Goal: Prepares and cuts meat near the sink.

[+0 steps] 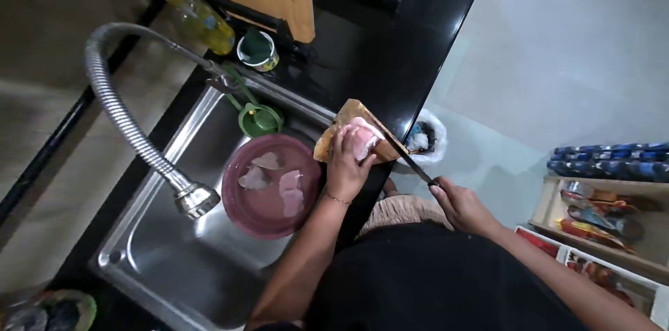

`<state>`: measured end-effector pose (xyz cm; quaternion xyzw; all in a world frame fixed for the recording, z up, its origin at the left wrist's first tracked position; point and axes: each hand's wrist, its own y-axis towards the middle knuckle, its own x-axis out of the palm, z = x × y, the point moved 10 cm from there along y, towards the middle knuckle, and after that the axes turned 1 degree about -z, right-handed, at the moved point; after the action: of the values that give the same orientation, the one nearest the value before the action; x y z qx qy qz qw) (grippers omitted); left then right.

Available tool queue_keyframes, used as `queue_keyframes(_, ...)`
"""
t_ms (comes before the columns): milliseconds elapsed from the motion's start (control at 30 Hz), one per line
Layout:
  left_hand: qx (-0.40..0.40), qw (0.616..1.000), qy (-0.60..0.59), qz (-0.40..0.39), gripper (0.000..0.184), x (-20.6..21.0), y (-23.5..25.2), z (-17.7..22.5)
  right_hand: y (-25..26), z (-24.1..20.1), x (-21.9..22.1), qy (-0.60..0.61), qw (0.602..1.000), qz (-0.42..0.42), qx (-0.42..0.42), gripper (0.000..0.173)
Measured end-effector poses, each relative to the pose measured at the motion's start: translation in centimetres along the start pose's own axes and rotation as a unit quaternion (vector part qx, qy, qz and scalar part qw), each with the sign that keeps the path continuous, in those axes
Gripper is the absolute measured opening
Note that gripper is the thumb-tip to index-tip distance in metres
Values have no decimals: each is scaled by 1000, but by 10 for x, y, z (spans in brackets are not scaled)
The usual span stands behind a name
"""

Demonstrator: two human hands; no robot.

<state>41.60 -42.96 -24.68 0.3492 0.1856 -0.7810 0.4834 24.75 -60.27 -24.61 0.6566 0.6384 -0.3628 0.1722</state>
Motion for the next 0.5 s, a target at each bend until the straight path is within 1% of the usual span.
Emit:
queue_keyframes(100,9,1000,-9,15,61,0,-2,-5,0,2,2,8,1000,-7,3,51)
queue_keyframes(200,31,999,-7,18,69,0,-2,0,1,-3,0,4,1000,3,-16,50)
queue_keyframes(267,12,999,19,-23,78,5,1,1,2,-2,-1,8,1000,5,-18,52)
queue_keyframes(300,-10,998,35,-48,79,7,3,0,2,1,0,15,1000,4,-12,52)
queue_keyframes(367,-45,994,59,-78,73,8,7,-6,3,7,-1,30,1000,0,1,51)
queue_keyframes(500,-17,997,49,-55,69,3,10,-10,3,17,2,42,998,-20,32,50)
